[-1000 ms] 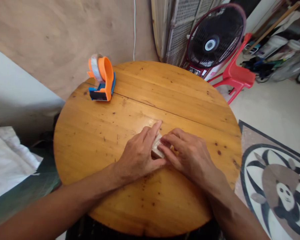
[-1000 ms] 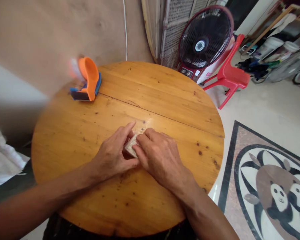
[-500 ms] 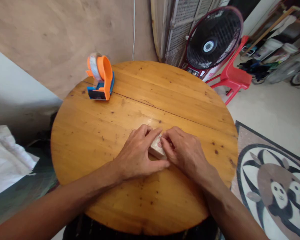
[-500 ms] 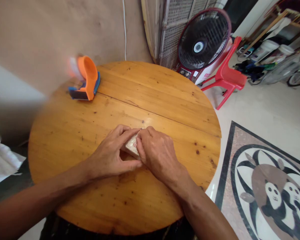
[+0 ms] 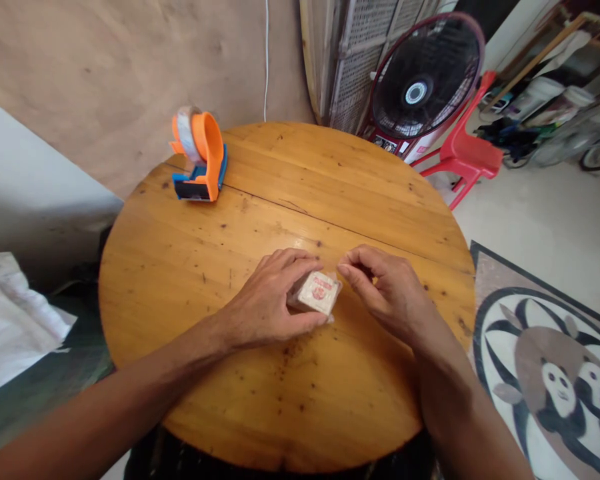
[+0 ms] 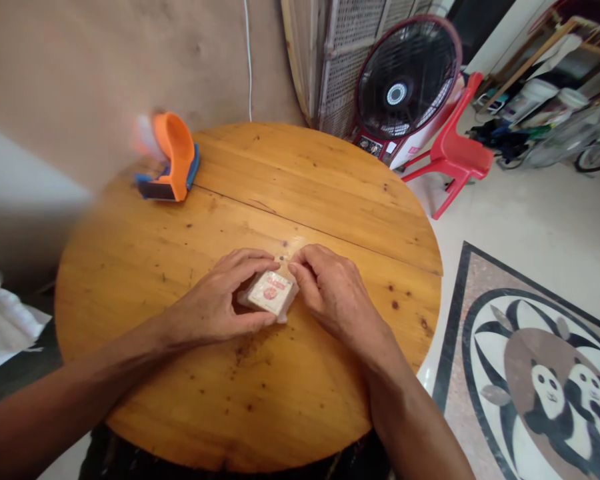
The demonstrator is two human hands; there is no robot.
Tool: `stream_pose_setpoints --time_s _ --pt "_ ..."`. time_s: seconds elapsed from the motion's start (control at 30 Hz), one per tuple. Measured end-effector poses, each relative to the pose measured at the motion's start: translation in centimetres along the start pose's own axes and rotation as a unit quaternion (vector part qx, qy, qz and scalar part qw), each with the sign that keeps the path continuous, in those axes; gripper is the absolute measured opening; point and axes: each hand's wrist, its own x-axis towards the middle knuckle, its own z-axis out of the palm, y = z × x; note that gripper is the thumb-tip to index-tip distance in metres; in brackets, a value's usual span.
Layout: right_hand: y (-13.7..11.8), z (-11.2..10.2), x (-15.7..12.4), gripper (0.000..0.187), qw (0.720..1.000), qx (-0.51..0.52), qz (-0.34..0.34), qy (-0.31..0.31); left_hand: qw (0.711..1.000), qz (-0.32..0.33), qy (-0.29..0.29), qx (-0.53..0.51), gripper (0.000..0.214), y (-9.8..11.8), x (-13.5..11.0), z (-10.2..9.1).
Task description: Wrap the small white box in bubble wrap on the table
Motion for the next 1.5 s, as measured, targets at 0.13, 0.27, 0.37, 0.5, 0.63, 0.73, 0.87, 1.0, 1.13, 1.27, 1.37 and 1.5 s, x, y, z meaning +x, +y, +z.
stream_pose_setpoints --time_s 0.13,0.27,0.37,0.5,0.63,0.73,0.87,1.0,1.13,1.27,1.37,1.5 --pt "0.1 -0.3 -0.2 0.013 0.996 0.044 -0.039 -0.072 1.0 -0.001 0.0 0.003 0.054 0.0 0.0 0.0" --pt "0.2 -0.1 -0.4 0.016 0.994 0.018 -0.079 -0.076 1.0 0.003 0.001 0.0 0.052 -0.1 0.0 0.0" --pt "0.0 0.2 -0.4 0.019 0.991 -0.036 -0.108 -0.07 1.0 -0.001 0.001 0.001 0.051 -0.2 0.0 -0.1" --pt "-0.1 0.6 -0.2 0.02 0.977 -0.148 -0.148 -0.05 1.0 -0.004 0.0 -0.004 0.051 -0.1 0.1 -0.1" --pt "0.2 1.4 0.0 0.023 0.97 -0.188 -0.153 -0.021 1.0 -0.005 -0.002 -0.005 0.05 0.0 0.2 -0.1" --pt "0.4 1.8 0.2 0.023 0.972 -0.196 -0.132 -0.012 1.0 -0.004 -0.003 0.002 0.048 0.0 0.2 -0.1" --pt "0.4 1.9 0.3 0.022 0.98 -0.173 -0.1 -0.007 1.0 0.003 -0.004 0.007 0.046 -0.1 0.2 -0.1" --pt "0.5 1.7 0.4 0.019 0.989 -0.125 -0.083 0.001 1.0 0.006 0.001 0.003 0.046 0.0 0.2 -0.2" --pt "0.7 1.7 0.5 0.015 0.996 -0.067 -0.059 -0.001 1.0 0.01 0.002 -0.003 0.046 -0.1 0.2 -0.2" --pt "0.8 1.6 0.7 0.011 1.0 0.008 -0.009 -0.015 1.0 0.009 -0.001 -0.004 0.047 -0.1 0.2 -0.2" --pt "1.0 1.6 1.0 0.012 0.996 0.073 0.031 -0.029 1.0 0.009 -0.004 -0.001 0.046 -0.2 0.2 -0.2" --pt "1.5 1.7 1.2 0.015 0.979 0.178 0.077 -0.062 1.0 0.015 0.0 -0.005 0.045 -0.3 0.2 -0.2"
